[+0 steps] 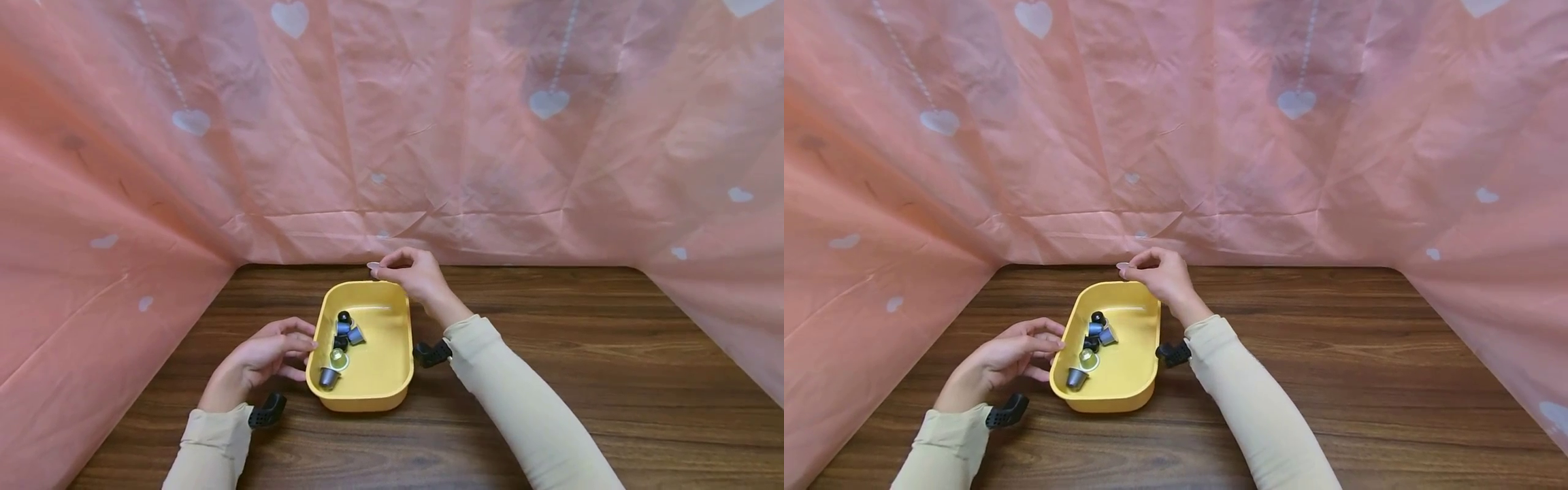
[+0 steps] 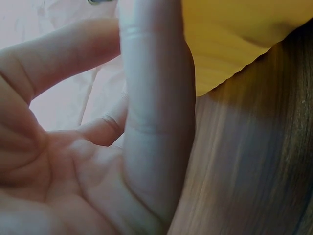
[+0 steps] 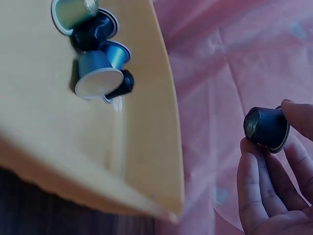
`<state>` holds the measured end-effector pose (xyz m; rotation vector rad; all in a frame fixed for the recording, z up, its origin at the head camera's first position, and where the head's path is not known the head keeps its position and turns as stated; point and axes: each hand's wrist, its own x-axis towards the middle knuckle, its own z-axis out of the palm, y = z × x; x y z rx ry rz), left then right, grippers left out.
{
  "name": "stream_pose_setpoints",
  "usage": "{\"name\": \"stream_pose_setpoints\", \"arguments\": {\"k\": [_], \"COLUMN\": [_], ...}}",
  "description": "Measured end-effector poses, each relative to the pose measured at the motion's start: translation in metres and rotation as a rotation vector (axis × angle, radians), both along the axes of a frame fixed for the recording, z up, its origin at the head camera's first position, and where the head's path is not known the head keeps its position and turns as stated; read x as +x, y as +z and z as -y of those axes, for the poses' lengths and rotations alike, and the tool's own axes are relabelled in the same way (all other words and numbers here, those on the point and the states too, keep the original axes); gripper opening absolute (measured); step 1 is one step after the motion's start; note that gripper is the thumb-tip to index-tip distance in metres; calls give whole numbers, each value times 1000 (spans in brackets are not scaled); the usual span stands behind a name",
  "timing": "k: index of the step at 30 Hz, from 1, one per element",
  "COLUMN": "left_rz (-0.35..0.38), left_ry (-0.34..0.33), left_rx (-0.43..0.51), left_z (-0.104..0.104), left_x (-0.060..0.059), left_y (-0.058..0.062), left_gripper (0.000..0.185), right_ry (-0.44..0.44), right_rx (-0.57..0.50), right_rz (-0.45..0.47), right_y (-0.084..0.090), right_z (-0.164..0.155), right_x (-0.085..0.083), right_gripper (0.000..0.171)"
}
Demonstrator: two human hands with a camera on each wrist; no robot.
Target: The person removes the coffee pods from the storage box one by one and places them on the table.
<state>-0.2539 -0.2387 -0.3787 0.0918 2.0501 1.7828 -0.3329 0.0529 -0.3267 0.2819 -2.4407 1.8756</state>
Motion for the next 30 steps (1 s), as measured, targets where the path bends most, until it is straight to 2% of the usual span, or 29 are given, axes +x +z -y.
{"name": "stream_pose_setpoints", "arguments": {"k": [5,9,21,30], "left_rz": [-13,-3,-3,-7], "left_ry": [-2,4,6,-11], "left_rx": [-15,-25,-18,-2], "left_z": [-1,-1,0,5], "left_x": [-2,-1,0,0], "left_y": [1,1,0,-1], "left_gripper": [41,41,41,38], "right_ry": [12,20,-31,-39], "right_rx": [-67,-103,-133,-204], "right_rz": [1,4,41,119], "right_y": [6,3,-27,-53], "right_z": [-23,-41,-91,-105], "right_x": [3,8,19,26], "right_gripper": [23,25,44,49]}}
